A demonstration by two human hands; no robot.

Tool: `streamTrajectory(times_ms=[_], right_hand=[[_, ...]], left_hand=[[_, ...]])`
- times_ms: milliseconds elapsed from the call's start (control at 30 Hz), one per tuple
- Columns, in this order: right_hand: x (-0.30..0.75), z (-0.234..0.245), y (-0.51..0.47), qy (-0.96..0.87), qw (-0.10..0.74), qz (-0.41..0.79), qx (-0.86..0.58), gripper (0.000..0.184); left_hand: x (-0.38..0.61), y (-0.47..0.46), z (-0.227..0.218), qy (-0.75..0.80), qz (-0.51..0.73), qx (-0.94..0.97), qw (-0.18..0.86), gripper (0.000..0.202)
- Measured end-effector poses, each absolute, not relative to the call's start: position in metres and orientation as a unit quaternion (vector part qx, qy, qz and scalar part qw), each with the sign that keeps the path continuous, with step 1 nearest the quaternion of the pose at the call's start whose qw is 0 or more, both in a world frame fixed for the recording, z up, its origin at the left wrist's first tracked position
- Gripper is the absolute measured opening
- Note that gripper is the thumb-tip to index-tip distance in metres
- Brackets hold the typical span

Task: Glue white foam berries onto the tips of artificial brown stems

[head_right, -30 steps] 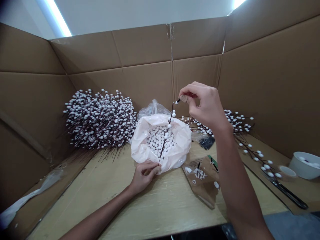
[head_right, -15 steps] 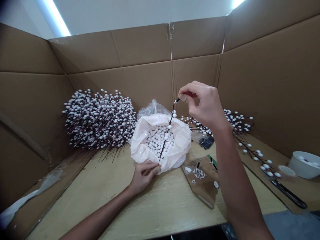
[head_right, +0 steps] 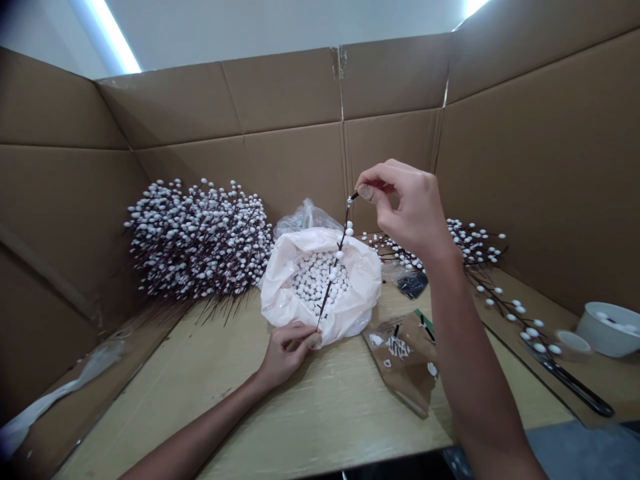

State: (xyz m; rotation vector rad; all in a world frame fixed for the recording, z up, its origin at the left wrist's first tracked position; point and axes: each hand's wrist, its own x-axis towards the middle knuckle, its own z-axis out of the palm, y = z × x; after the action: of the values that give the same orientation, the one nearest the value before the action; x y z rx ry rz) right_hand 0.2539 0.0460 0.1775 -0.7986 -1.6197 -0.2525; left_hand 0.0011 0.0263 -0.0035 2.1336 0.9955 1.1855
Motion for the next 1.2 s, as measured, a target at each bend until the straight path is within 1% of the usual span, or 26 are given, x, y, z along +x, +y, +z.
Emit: streamTrajectory(times_ms=[100,267,433,600,667,767,867,933,1067,1200], right_hand=[[0.253,0.179,0.048,-0.672,0.647,-0.129,-0.335,0.011],[0.249,0.182,0.045,-0.585,0.743,-0.162,-0.284,0.010],[0.245,0.188,0.030,-0.549,0.782,-0.168,-0.241,0.010],[0.233,0.196,-0.005,-0.519,0.819,-0.116,-0.214,0.012],[0.232,0.194,-0.018,-0.525,0.821,-0.084,-0.208,0.014],[0.240,0.172,-0.027,-0.577,0.780,-0.003,-0.242,0.015],[0.263,0.128,-0.028,-0.612,0.700,0.139,-0.341,0.008],[0.283,0.093,-0.029,-0.598,0.646,0.211,-0.425,0.014],[0.317,0.035,-0.041,-0.546,0.571,0.274,-0.548,0.031],[0.337,0.002,-0.060,-0.558,0.494,0.321,-0.585,0.034]], left_hand=[[0.001,0.026,-0.003,0.363,0.438,0.783,0.251,0.020],[0.002,0.026,-0.001,0.363,0.442,0.780,0.254,0.022],[0.002,0.025,0.000,0.363,0.439,0.780,0.258,0.021],[0.001,0.027,-0.002,0.367,0.447,0.773,0.259,0.018],[0.002,0.028,-0.003,0.367,0.453,0.770,0.258,0.018],[0.002,0.031,-0.003,0.363,0.450,0.776,0.254,0.017],[0.002,0.033,-0.004,0.359,0.454,0.776,0.251,0.017],[0.002,0.033,-0.004,0.360,0.457,0.774,0.250,0.016],[0.003,0.035,-0.004,0.361,0.460,0.774,0.244,0.015],[0.004,0.036,-0.005,0.360,0.460,0.775,0.241,0.015]])
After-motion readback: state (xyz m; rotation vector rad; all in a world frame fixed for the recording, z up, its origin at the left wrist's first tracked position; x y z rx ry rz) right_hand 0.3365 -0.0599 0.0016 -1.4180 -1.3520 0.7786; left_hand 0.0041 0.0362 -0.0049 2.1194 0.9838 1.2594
